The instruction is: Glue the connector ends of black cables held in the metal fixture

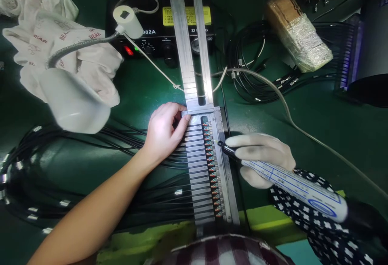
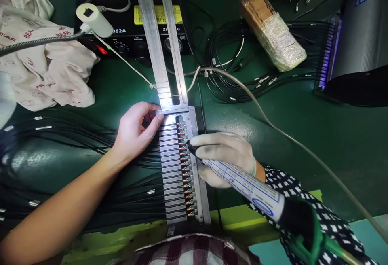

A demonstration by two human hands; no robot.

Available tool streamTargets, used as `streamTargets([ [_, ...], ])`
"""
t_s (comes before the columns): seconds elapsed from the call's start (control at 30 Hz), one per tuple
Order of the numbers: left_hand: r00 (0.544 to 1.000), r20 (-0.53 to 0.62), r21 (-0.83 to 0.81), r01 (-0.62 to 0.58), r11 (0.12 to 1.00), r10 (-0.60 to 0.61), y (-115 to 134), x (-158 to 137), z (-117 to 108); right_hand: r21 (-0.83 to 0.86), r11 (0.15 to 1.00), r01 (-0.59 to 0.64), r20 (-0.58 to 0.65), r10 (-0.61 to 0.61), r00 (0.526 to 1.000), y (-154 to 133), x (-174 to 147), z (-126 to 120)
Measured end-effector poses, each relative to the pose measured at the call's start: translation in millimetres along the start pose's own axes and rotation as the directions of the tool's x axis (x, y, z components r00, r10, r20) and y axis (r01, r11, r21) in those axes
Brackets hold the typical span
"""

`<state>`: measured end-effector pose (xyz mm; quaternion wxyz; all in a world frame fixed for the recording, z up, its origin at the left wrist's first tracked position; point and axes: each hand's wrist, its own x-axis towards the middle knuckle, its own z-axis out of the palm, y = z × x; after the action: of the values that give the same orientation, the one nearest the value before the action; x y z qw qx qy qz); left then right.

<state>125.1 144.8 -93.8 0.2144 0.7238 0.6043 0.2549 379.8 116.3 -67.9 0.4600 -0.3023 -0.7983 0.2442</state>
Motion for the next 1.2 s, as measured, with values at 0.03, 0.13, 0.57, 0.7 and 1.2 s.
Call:
streamTargets([
  [0.03, 1.0, -0.002, 0.0, -0.004, 1.0, 0.004, -0.2, 0.0, 0.0, -0.006, 1.0, -0.023, 0.003, 0.023, 1.0, -4.0, -0.9, -1.5],
  [0.13, 1.0, -0.007, 0.001, -0.01, 1.0, 0.01, -0.5, 0.0, -0.1, -0.006, 0.999, -0.031, 0.001, 0.031, 1.0, -9.4, -5.1, -1.6],
  [0.57, 1.0, 0.003, 0.012, 0.017, 1.0, -0.017, 0.5, 0.7, -0.4, 0.015, 1.0, 0.018, -0.025, -0.017, 1.0, 0.7, -4.3, 9.6],
  [0.7, 1.0, 0.001, 0.008, 0.013, 1.0, -0.013, 0.7, 0.4, -0.7, 0.026, 1.0, 0.009, -0.016, -0.008, 1.0, 0.6, -5.0, 9.6],
  [1.2, 1.0, -0.009, -0.001, -0.003, 1.0, 0.003, -0.5, -0.2, -0.3, 0.022, 0.999, 0.025, 0.0, -0.025, 1.0, -0.5, -5.9, 6.5],
])
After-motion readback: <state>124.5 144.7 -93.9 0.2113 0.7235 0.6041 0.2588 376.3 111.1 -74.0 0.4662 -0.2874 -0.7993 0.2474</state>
